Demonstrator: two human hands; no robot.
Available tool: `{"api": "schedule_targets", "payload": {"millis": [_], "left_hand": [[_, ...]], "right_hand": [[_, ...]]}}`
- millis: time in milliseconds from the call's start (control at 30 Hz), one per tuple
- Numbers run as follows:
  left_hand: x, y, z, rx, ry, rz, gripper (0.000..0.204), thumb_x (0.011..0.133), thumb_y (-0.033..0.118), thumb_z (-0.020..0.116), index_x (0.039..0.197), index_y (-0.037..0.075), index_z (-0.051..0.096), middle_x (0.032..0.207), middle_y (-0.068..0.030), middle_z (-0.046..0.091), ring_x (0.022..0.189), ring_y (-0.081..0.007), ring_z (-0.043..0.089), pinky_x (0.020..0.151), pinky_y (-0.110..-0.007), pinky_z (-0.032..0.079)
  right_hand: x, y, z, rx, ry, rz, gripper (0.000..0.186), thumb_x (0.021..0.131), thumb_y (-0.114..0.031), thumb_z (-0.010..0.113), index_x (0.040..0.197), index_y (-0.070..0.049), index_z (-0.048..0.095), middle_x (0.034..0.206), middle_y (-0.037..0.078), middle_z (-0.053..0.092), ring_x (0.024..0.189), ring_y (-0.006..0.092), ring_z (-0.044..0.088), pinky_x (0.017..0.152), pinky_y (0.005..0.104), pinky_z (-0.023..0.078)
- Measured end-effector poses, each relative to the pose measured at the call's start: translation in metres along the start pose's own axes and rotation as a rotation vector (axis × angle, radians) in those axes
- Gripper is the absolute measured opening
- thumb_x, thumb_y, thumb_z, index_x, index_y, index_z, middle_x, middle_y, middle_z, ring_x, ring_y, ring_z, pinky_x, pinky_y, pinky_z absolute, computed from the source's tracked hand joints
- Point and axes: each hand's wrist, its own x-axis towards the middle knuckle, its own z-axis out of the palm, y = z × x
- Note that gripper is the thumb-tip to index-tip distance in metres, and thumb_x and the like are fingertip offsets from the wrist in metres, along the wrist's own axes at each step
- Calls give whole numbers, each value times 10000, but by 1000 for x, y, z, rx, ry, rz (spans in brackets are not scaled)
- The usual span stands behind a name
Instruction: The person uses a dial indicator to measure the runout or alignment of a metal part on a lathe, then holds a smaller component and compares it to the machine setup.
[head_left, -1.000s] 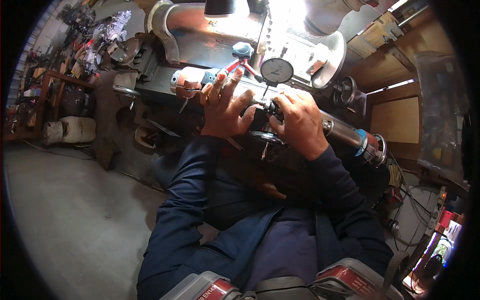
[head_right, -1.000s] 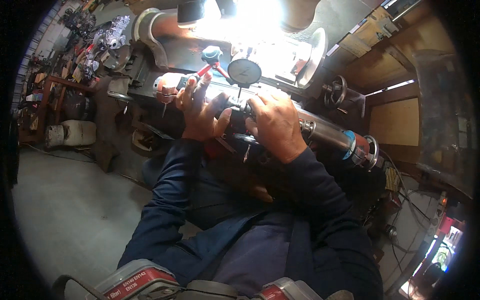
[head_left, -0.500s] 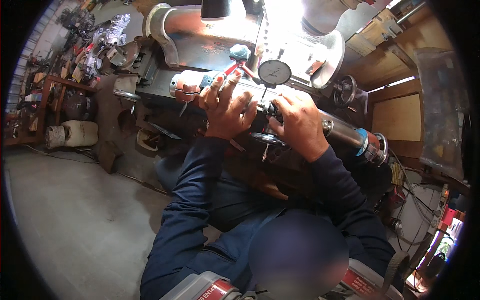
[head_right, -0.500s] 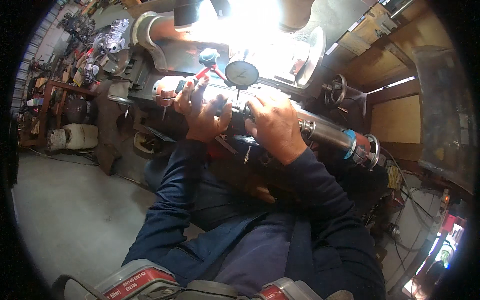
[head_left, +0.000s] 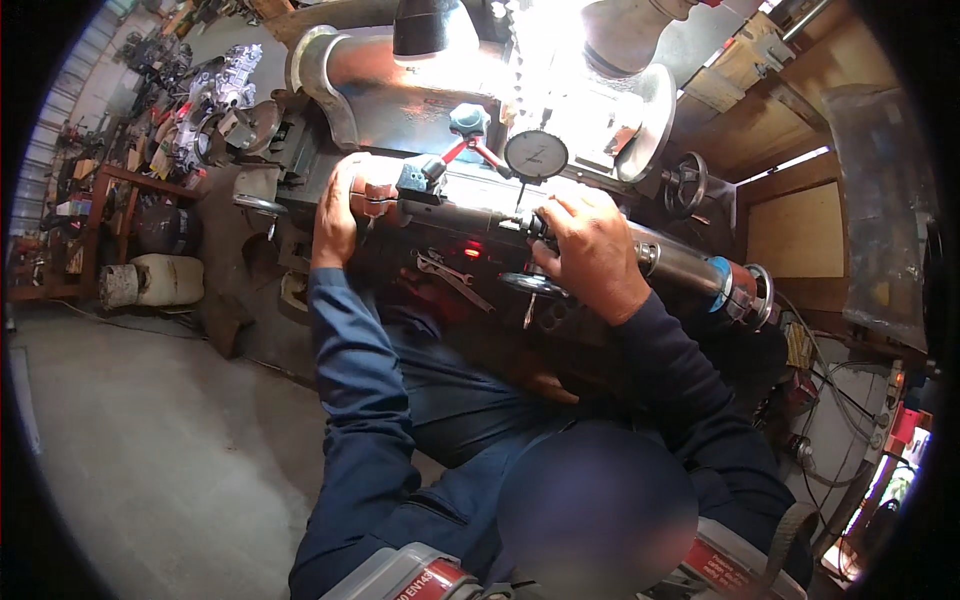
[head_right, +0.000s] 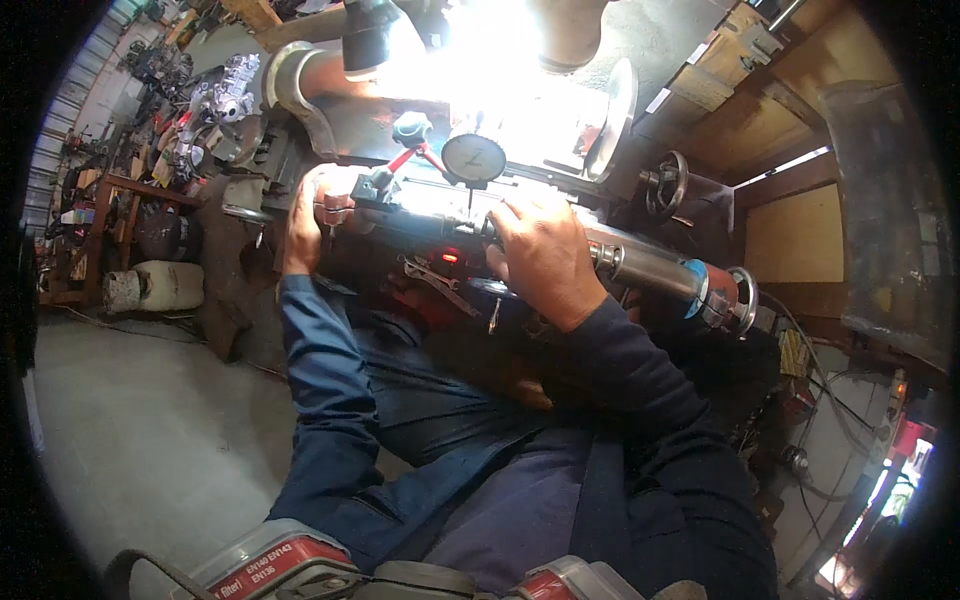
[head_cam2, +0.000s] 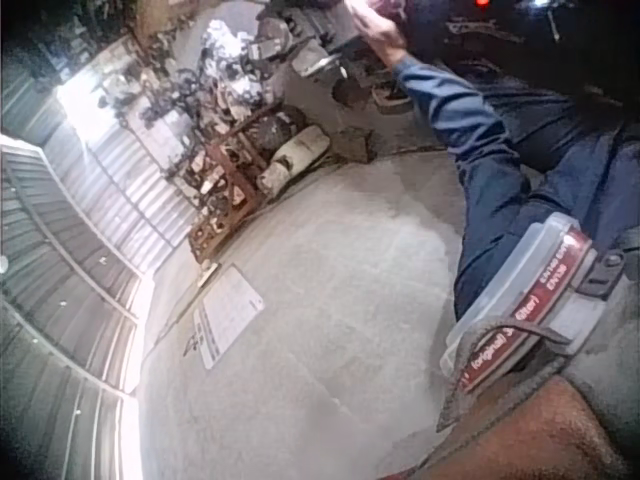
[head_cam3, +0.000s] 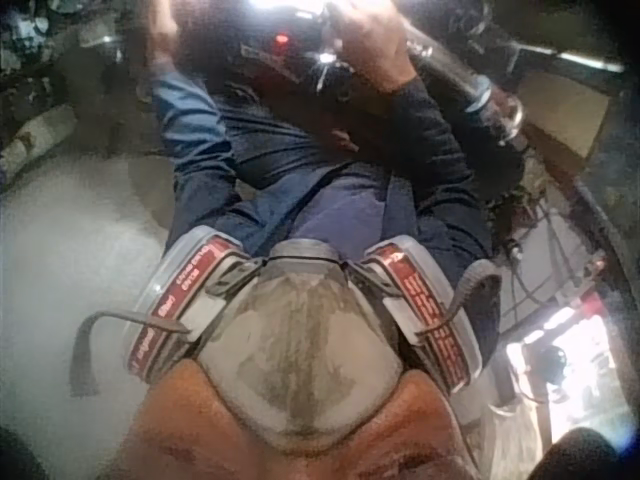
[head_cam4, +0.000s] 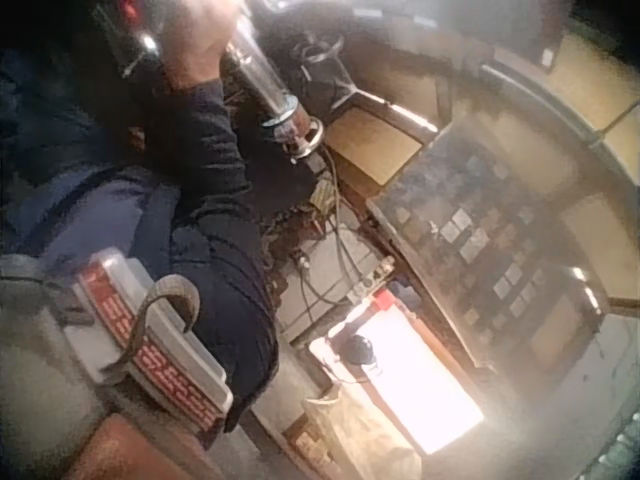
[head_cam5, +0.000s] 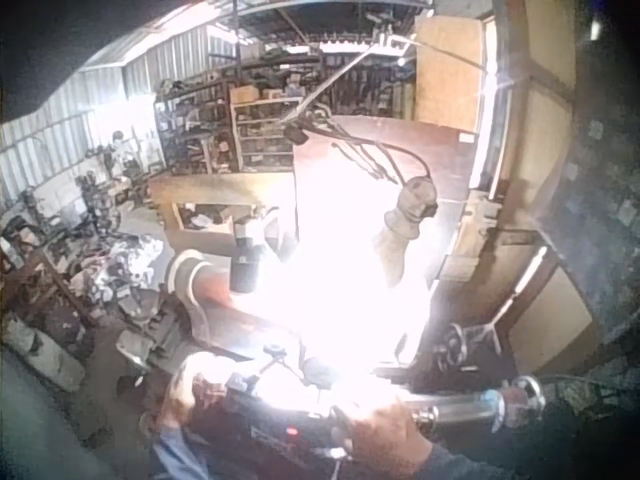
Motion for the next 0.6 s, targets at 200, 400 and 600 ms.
{"api": "schedule_targets", "payload": {"millis": [200,400,600], "left_hand": [[34,1,-20,168,-273,-267,528,1003,431,298,1121,11,594,849,-131,697,738,-230,689,682,-309,558],[20,-4,21,-686,-174,122,438,926,255,472,1299,26,468,1463,-142,398,1326,-206,379,1003,-385,453],[20,-17,4,-829,-20,-104,146,844,128,519,987,99,534,1016,-53,557,860,-188,630,637,-361,574]], "right_hand": [[-9,0,-11,11,-3,2,483,703,-200,757,1129,-31,603,1134,153,613,1077,320,571,943,418,445],[-53,10,-70,240,248,176,562,787,-222,725,1275,-17,535,1264,184,554,1197,333,513,1031,421,391],[-148,75,-113,2,493,505,383,908,-201,639,1231,-7,573,1200,157,617,1128,283,586,968,384,450]]}}
